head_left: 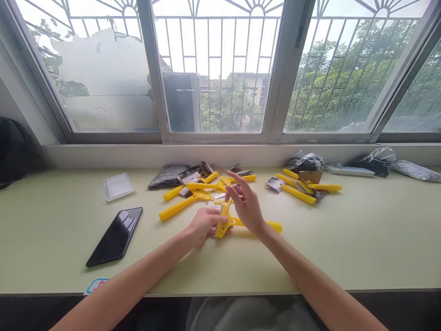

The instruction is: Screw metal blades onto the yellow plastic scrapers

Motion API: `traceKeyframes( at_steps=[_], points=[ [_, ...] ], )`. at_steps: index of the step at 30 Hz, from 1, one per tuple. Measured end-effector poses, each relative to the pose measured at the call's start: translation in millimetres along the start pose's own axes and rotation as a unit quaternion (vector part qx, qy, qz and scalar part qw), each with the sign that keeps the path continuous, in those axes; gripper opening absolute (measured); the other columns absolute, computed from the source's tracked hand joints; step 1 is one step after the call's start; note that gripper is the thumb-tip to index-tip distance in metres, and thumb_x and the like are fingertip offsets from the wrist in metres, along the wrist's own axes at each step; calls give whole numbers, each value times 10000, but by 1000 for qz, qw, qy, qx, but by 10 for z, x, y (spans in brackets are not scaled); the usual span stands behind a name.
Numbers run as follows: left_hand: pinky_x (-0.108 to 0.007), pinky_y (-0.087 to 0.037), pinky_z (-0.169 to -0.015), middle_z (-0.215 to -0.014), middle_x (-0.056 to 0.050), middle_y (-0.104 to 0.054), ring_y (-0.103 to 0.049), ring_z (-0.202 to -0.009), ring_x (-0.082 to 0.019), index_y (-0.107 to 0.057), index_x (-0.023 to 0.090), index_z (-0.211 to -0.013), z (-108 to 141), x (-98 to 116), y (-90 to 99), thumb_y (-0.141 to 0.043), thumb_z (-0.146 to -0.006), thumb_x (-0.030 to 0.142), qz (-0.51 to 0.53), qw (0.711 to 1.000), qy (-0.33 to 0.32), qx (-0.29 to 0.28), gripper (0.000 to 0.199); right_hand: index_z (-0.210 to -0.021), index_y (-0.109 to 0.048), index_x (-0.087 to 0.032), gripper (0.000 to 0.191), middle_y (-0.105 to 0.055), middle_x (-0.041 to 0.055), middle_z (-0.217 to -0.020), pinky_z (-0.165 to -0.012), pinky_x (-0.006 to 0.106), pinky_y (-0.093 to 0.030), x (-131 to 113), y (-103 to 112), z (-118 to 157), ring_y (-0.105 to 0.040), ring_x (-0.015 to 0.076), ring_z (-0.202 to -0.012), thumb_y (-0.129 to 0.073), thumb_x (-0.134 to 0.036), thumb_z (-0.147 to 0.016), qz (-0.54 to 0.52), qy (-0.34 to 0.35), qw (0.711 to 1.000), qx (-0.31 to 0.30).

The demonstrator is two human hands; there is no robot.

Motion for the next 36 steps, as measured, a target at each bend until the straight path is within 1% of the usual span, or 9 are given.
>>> traceKeyframes(
  at_steps=[4,8,12,15,21,25,29,33,36],
  points=[
    [-390,-631,-792,-850,-162,-758,-763,-834,-300,-704,92,-817,-5,1,12,-934,-563,293,-1,1000,1,1,398,-1442,-542,-263,433,-582,-5,-753,-568,244,-419,-2,70,5,-516,127,-646,-395,-402,-1058,-18,29,999,-20],
    [-381,-630,-771,-851,-159,-760,-764,-819,-295,-703,99,-817,-8,-5,31,-932,-571,282,-4,1000,5,-3,382,-1461,-518,-278,435,-677,15,-846,-610,267,-466,-11,133,-5,-518,120,-625,-406,-383,-1054,-28,35,997,-65],
    [-364,-628,-748,-863,-164,-761,-764,-806,-291,-707,91,-811,-11,-4,34,-928,-572,282,-5,1000,4,-3,377,-1148,-714,-231,293,-721,19,-790,-516,256,-461,-9,129,-18,-494,97,-504,-611,-428,-958,-72,-33,996,-41],
    [-367,-626,-750,-883,-168,-763,-762,-817,-293,-714,90,-822,-18,-2,28,-923,-574,284,-9,1000,1,-4,377,-952,-734,-207,255,-710,19,-747,-467,248,-437,-17,101,-13,-490,92,-476,-731,-447,-865,-119,-79,990,-12],
    [-371,-623,-746,-878,-169,-762,-760,-822,-294,-714,92,-833,-4,2,17,-927,-571,289,-6,1000,4,-3,391,-1090,-704,-223,287,-674,15,-808,-474,240,-404,-66,97,-21,-453,73,-498,-554,-446,-991,-172,-50,982,-52],
    [-369,-618,-740,-850,-167,-759,-758,-795,-293,-709,86,-818,4,5,8,-942,-541,297,-4,1000,4,2,419,-932,-639,-210,224,-686,4,-771,-447,236,-403,-30,89,-37,-465,70,-461,-683,-428,-914,-186,-72,980,-28],
    [-372,-613,-737,-829,-160,-757,-756,-786,-293,-700,91,-798,1,-1,7,-943,-540,321,-5,1000,0,0,422,-852,-494,-234,341,-685,-26,-741,-389,213,-370,-15,76,-31,-453,61,-408,-770,-433,-838,-207,-96,974,-5],
    [-371,-608,-734,-835,-157,-758,-754,-782,-288,-706,95,-809,4,-3,4,-935,-550,338,-10,1000,-2,-3,423,-1080,-595,-243,271,-668,-12,-816,-445,230,-429,-75,93,-26,-498,67,-462,-642,-467,-936,-188,-57,980,-41],
    [-367,-603,-733,-821,-154,-753,-751,-764,-277,-702,96,-789,2,-5,6,-923,-569,343,-17,1000,-5,-2,399,-1043,-643,-224,272,-680,12,-840,-458,244,-442,-103,102,-27,-511,73,-477,-584,-479,-969,-165,-45,984,-51]
  ],
)
Point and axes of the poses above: each hand's wrist, its own z-axis away from the middle knuckle, its own y-axis out of the back of the hand, x = y × z, the point moved 2 cm from there along -z, towards the middle knuckle
